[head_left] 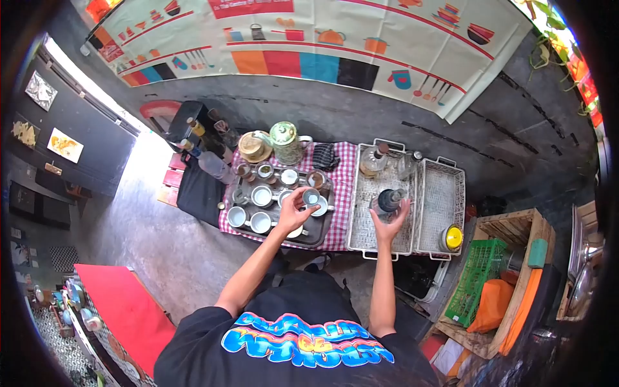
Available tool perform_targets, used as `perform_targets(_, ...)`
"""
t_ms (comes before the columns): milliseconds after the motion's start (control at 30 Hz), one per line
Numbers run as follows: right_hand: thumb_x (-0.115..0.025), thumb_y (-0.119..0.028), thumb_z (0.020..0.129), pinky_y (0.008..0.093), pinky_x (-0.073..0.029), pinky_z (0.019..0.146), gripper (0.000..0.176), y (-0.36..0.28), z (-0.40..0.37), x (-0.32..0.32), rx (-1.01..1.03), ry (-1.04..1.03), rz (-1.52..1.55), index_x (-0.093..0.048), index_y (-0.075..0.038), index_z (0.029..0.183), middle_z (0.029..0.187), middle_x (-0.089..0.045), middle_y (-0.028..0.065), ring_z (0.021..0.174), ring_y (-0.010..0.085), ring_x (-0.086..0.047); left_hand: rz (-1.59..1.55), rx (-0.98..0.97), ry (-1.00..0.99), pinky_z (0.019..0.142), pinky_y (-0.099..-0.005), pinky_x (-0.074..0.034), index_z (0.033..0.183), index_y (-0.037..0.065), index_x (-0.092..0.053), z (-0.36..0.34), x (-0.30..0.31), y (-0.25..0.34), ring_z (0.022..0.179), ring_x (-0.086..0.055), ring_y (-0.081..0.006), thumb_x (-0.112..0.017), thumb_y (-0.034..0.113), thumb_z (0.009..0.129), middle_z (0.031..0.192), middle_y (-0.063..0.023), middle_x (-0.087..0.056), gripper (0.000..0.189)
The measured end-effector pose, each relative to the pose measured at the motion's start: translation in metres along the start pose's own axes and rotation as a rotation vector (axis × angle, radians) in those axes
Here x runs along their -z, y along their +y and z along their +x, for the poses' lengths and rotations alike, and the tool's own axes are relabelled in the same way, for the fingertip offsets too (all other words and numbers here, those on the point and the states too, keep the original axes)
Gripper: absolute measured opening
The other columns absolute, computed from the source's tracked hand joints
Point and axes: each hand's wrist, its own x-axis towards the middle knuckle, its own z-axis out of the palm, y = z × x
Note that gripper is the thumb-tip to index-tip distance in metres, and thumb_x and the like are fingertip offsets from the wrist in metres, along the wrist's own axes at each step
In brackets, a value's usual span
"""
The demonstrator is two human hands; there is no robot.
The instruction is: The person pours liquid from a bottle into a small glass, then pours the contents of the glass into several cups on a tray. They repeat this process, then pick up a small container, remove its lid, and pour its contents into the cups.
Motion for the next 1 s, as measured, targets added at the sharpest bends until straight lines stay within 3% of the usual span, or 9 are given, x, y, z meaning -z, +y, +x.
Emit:
perform_targets(167,-0.092,-0.009,0.068,0.0480,-0.038,0.111,0.117,-0.051,-0.028,-0.006,-0.077,0.130,-0.104,-0.020,-0.009,0.160,0.153,-0.038,0.0210,0.135,0.0347,-0.045,-0.031,-0.027,0.017,0.100,-0.0309,-0.053,0.128,0.000,-0.058,-0.015,0.037,-0.010,0.111,-0.065,-0.0144,-0.084,0.002,0.079,0.117,-0.0067,-0.068,0.056)
perform_targets(333,-0.083,-0.008,0.078,0.0466,-0.042,0.104,0.087,-0.088,-0.067,-0.037,-0.017,0.199,-0.200,-0.035,-0.006,0.151,0.143,-0.050,0.0177,0.128,0.0307,-0.052,-0.014,-0.010,0.046,0.099,-0.0308,-0.053,0.129,0.001,-0.059,-0.034,0.079,0.000,0.112,-0.066,-0.0151,-0.084,0.002,0.079,0.120,-0.0081,-0.068,0.057)
perform_targets(467,-0.081,-0.009,0.080,0.0416,-0.044,0.101,0.078,-0.107,-0.094,-0.076,-0.056,0.093,-0.139,-0.040,-0.005,0.147,0.136,-0.055,0.0170,0.121,0.0282,-0.056,0.015,0.000,0.077,0.099,-0.0310,-0.053,0.129,0.000,-0.059,-0.045,0.116,-0.007,0.112,-0.066,-0.0152,-0.084,0.003,0.078,0.122,-0.0090,-0.068,0.057)
perform_targets(567,-0.079,-0.009,0.084,0.0359,-0.051,0.085,0.069,-0.090,-0.114,-0.106,-0.184,-0.048,0.030,-0.044,-0.005,0.144,0.117,-0.062,0.0120,0.098,0.0219,-0.063,0.033,0.023,0.109,0.098,-0.0310,-0.053,0.129,0.000,-0.059,-0.053,0.140,-0.017,0.112,-0.066,-0.0153,-0.085,0.005,0.078,0.122,-0.0093,-0.069,0.057)
perform_targets(667,-0.075,-0.017,0.088,0.0395,-0.052,0.076,0.046,-0.081,-0.127,-0.121,-0.484,-0.280,-0.025,-0.058,-0.001,0.127,0.095,-0.068,0.0125,0.078,0.0236,-0.065,0.056,0.031,0.123,0.097,-0.0306,-0.053,0.128,0.001,-0.059,-0.059,0.161,-0.018,0.110,-0.067,-0.0157,-0.085,0.006,0.078,0.121,-0.0095,-0.069,0.057)
perform_targets(767,-0.070,-0.031,0.093,0.0406,-0.051,0.070,0.035,-0.056,-0.144,-0.130,-0.393,-0.395,-0.439,-0.066,-0.004,0.115,0.082,-0.067,0.0131,0.066,0.0243,-0.063,0.012,0.031,0.125,0.096,-0.0308,-0.054,0.128,0.001,-0.059,-0.063,0.177,-0.016,0.109,-0.067,-0.0158,-0.085,0.006,0.078,0.120,-0.0095,-0.069,0.057)
perform_targets(800,-0.063,-0.042,0.095,0.0433,-0.052,0.077,0.040,-0.061,-0.150,-0.131,-0.490,-0.457,-0.492,-0.069,-0.006,0.112,0.090,-0.070,0.0194,0.078,0.0317,-0.068,0.023,0.005,0.124,0.096,-0.0312,-0.054,0.129,0.000,-0.059,-0.064,0.182,-0.016,0.110,-0.067,-0.0160,-0.085,0.005,0.078,0.120,-0.0100,-0.069,0.057)
perform_targets(933,-0.056,-0.040,0.098,0.0495,-0.050,0.091,0.041,-0.032,-0.185,-0.144,-0.492,-0.530,-0.522,-0.067,-0.004,0.113,0.107,-0.071,0.0254,0.107,0.0449,-0.064,0.014,0.012,0.110,0.097,-0.0316,-0.054,0.130,0.000,-0.058,-0.069,0.200,-0.016,0.111,-0.067,-0.0168,-0.084,0.004,0.079,0.120,-0.0103,-0.069,0.058)
perform_targets(1000,-0.059,-0.037,0.098,0.0472,-0.052,0.088,0.038,-0.023,-0.208,-0.154,-0.437,-0.462,-0.570,-0.065,-0.007,0.120,0.100,-0.072,0.0222,0.095,0.0385,-0.070,0.006,0.035,0.092,0.097,-0.0315,-0.054,0.130,0.001,-0.058,-0.070,0.207,-0.017,0.111,-0.067,-0.0169,-0.084,0.004,0.079,0.120,-0.0103,-0.069,0.057)
